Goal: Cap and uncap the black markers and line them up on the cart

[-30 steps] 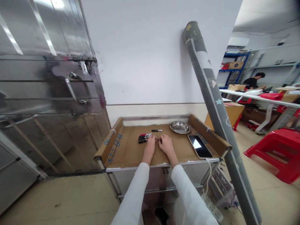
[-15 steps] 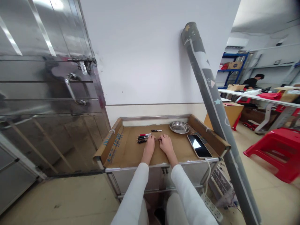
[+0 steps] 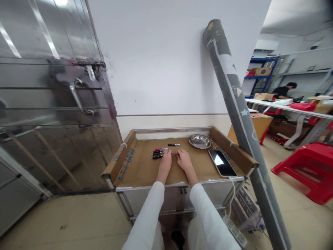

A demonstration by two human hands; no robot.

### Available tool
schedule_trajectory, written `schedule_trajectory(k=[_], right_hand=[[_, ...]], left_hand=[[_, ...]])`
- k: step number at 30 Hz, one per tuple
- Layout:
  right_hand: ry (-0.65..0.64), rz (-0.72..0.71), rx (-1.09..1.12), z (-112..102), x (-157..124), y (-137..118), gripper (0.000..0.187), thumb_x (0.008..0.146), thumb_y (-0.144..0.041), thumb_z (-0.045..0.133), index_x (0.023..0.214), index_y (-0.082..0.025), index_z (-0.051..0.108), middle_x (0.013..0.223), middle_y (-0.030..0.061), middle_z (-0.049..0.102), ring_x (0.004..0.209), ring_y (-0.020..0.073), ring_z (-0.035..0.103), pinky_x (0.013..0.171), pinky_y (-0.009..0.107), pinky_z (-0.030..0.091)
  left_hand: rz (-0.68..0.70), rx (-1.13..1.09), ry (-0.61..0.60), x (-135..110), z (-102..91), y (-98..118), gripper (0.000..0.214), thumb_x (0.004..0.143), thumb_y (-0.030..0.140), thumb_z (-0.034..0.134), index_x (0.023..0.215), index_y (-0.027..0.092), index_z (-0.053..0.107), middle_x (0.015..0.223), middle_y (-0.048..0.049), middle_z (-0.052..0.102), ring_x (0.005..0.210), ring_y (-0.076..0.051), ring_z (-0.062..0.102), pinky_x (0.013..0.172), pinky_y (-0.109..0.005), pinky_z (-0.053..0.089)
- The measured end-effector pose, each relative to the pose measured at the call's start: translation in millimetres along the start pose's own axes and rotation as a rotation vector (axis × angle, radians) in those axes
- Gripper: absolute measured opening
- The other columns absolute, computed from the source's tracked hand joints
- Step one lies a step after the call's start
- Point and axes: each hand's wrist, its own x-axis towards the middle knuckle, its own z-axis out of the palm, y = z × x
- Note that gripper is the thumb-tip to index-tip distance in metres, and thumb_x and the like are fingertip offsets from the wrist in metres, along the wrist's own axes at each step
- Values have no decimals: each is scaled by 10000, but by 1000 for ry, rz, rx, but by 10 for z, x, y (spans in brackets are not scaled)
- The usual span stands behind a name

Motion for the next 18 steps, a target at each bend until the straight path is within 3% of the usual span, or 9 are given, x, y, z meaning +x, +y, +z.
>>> schedule_trajectory(k=[13, 18], right_hand=[[18, 27, -35, 3, -22, -22, 192, 924, -145, 430, 996, -178, 605, 1060, 91, 620, 994, 209, 511, 815, 293, 326], [24, -33, 20, 26, -12, -7, 202, 914, -119, 418, 982, -167, 602, 1037, 92, 625, 979, 203, 518, 832, 286, 350]], left_hand=[[61, 86, 30, -45, -89, 79, 215, 916, 83, 364, 903, 164, 563, 981, -86, 616, 950, -193, 594, 912, -363, 476], [106, 72, 71, -38, -94, 96, 212, 920, 89, 365, 938, 172, 558, 962, -71, 636, 961, -195, 591, 936, -377, 469]])
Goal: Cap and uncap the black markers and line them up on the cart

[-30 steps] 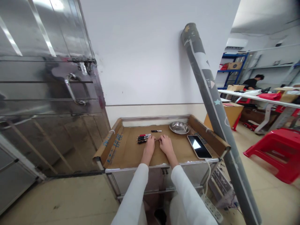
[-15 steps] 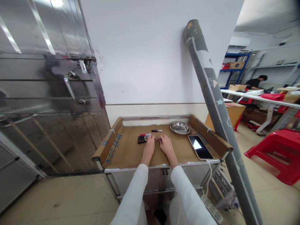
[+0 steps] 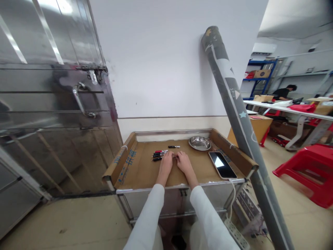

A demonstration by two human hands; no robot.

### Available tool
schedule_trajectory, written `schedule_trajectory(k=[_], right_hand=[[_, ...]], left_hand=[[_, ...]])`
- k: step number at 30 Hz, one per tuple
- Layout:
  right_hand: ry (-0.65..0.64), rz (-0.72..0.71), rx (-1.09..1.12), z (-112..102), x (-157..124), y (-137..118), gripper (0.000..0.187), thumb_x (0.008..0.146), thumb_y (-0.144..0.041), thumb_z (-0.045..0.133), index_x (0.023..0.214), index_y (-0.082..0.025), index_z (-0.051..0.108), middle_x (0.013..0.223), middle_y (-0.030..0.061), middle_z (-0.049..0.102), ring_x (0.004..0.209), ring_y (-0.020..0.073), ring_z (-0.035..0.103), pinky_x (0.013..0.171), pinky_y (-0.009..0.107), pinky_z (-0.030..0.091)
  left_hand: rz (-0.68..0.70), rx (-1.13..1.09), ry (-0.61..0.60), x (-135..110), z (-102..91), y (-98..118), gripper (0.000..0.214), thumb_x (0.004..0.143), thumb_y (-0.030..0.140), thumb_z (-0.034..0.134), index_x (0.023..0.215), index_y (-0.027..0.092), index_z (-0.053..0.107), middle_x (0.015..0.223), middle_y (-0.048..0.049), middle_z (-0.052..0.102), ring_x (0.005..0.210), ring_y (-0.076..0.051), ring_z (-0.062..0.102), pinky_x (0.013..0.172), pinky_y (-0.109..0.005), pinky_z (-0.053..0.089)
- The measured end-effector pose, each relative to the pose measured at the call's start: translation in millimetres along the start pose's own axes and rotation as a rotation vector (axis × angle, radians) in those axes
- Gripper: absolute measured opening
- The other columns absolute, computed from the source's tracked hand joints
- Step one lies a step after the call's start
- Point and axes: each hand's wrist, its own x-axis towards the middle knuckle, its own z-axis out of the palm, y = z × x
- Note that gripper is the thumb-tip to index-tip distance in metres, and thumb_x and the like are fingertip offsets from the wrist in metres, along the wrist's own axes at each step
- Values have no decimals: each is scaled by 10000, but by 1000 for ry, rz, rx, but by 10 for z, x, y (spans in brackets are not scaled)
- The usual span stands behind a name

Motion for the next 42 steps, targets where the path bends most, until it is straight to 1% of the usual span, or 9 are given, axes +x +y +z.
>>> schedule_trajectory(k=[7, 16, 21, 28, 34, 42], right_hand=[[17, -11, 60, -10, 8, -4, 255, 907, -90, 384, 1009, -159, 608, 1018, 97, 630, 950, 192, 546, 839, 275, 387], [31, 89, -5, -100, -6, -53, 266, 916, -92, 380, 1053, -165, 596, 1056, 101, 613, 973, 195, 552, 839, 282, 375], [-5, 65, -13, -134, -18, -93, 247, 926, -101, 379, 1032, -162, 593, 1077, 100, 610, 990, 196, 551, 834, 274, 370], [12, 43, -5, -158, -38, -118, 229, 939, -123, 393, 1025, -164, 601, 1046, 91, 615, 918, 178, 566, 799, 258, 383], [28, 25, 78, -151, -38, -110, 220, 937, -134, 397, 1001, -171, 605, 1012, 84, 652, 950, 185, 580, 834, 260, 396], [40, -32, 139, -136, -29, -95, 177, 899, -147, 480, 1015, -183, 608, 1029, 63, 659, 971, 169, 585, 858, 259, 414]], left_hand=[[-32, -2, -6, 4, -26, 19, 196, 933, 109, 360, 974, 174, 541, 991, -77, 625, 961, -192, 602, 929, -375, 477], [-17, -48, -28, -10, -93, 62, 176, 933, 121, 383, 987, 180, 540, 1024, -76, 608, 973, -178, 601, 921, -349, 486], [-12, -51, -1, -8, -80, 69, 175, 927, 105, 385, 954, 175, 543, 1001, -70, 612, 969, -183, 598, 935, -366, 482], [-33, -109, 3, -9, -28, 36, 161, 923, 116, 388, 949, 182, 533, 976, -65, 613, 932, -178, 603, 903, -362, 489], [-65, -125, -1, 3, -22, 34, 138, 929, 127, 387, 933, 182, 514, 989, -72, 599, 943, -172, 599, 901, -345, 485], [-82, -123, 9, 7, -33, 48, 128, 917, 110, 390, 921, 187, 492, 1002, -68, 576, 923, -164, 588, 887, -340, 487]])
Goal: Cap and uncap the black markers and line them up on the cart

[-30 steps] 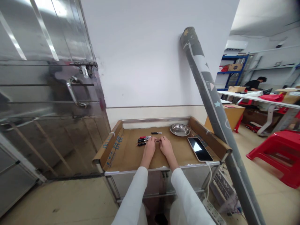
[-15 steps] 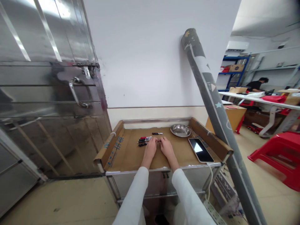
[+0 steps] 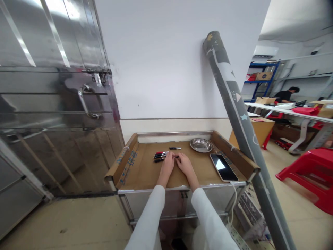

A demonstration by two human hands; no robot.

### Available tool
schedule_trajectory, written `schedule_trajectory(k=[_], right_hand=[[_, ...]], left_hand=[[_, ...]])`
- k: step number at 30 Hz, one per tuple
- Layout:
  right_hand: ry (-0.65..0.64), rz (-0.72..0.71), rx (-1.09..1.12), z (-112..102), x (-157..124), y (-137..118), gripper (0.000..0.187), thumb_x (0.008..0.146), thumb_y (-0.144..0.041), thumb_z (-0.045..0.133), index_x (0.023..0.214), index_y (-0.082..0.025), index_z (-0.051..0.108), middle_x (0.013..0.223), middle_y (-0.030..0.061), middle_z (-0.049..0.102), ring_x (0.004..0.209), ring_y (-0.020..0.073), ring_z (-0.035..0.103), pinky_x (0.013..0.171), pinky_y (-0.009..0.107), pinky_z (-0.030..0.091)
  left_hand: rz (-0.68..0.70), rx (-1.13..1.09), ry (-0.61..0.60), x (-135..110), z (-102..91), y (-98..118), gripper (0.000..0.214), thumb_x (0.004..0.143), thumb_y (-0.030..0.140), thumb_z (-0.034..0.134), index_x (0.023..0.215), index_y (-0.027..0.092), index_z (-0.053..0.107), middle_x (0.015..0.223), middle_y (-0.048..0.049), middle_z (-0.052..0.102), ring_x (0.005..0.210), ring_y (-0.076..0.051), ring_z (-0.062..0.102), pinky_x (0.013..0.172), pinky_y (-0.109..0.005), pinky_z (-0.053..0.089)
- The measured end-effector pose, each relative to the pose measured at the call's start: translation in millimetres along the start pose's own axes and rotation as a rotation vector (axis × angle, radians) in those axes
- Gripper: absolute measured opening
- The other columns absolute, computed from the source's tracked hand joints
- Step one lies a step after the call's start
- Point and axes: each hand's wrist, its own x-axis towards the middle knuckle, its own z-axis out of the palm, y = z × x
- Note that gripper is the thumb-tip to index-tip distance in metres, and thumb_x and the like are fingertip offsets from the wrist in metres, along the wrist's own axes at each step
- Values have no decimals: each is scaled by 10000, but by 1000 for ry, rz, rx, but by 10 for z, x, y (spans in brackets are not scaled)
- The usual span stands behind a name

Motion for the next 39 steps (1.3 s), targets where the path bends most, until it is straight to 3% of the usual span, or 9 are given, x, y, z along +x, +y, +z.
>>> schedule_trajectory(k=[39], right_hand=[[28, 25, 186, 167, 70, 197, 137, 849, -142, 552, 916, -188, 663, 946, 59, 671, 934, 185, 597, 867, 287, 428]], left_hand=[[-47, 87, -68, -9, -59, 59, 121, 903, 101, 406, 900, 191, 487, 978, -56, 578, 891, -161, 595, 853, -299, 477]])
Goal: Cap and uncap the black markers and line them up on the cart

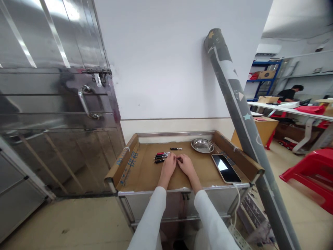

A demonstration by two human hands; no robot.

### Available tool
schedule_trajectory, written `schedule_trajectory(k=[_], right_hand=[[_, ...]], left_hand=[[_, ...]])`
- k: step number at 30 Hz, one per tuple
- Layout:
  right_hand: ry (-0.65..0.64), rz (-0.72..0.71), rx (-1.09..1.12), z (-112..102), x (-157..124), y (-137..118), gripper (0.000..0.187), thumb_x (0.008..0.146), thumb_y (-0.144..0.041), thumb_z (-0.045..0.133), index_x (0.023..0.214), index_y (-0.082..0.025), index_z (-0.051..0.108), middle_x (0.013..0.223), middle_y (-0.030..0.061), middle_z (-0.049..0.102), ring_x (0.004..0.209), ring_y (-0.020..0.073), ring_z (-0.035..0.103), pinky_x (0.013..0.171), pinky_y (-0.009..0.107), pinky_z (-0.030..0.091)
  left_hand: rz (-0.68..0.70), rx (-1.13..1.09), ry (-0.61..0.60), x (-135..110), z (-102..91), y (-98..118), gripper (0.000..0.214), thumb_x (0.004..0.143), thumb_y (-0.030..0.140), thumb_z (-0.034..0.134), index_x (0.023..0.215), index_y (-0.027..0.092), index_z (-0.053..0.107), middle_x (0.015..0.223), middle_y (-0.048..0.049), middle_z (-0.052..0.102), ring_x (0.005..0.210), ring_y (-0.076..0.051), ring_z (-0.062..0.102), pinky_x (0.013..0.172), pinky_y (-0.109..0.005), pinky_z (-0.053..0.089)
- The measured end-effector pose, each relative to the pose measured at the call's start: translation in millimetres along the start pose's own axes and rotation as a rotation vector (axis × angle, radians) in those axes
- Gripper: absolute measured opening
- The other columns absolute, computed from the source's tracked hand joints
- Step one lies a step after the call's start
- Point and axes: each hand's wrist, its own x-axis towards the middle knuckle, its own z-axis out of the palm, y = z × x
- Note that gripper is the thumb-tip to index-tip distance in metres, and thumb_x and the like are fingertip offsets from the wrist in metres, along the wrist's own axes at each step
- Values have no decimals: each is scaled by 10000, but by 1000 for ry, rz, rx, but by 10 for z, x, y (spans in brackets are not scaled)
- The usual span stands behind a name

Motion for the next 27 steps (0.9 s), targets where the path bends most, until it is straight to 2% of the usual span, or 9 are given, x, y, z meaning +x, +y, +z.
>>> schedule_trajectory(k=[13, 23, 27], right_hand=[[0, 2, 25, 1, 11, 3, 153, 824, -121, 564, 916, -191, 664, 941, 55, 677, 929, 187, 597, 864, 289, 428], [23, -14, 84, 6, 6, 16, 146, 823, -141, 553, 900, -195, 664, 933, 57, 688, 928, 189, 612, 871, 301, 445], [53, 11, 160, -4, 3, 5, 157, 842, -158, 519, 905, -204, 656, 937, 51, 707, 879, 178, 641, 837, 284, 468]], left_hand=[[7, 11, -6, 7, -15, 5, 119, 893, 98, 414, 886, 192, 486, 966, -56, 588, 890, -166, 592, 851, -309, 477], [42, -60, 33, 17, 56, -61, 139, 883, 94, 401, 869, 198, 493, 914, -38, 579, 864, -159, 595, 856, -319, 494], [49, 14, 71, 14, 42, -48, 178, 886, 93, 380, 918, 186, 528, 953, -65, 610, 902, -175, 610, 873, -336, 498]])
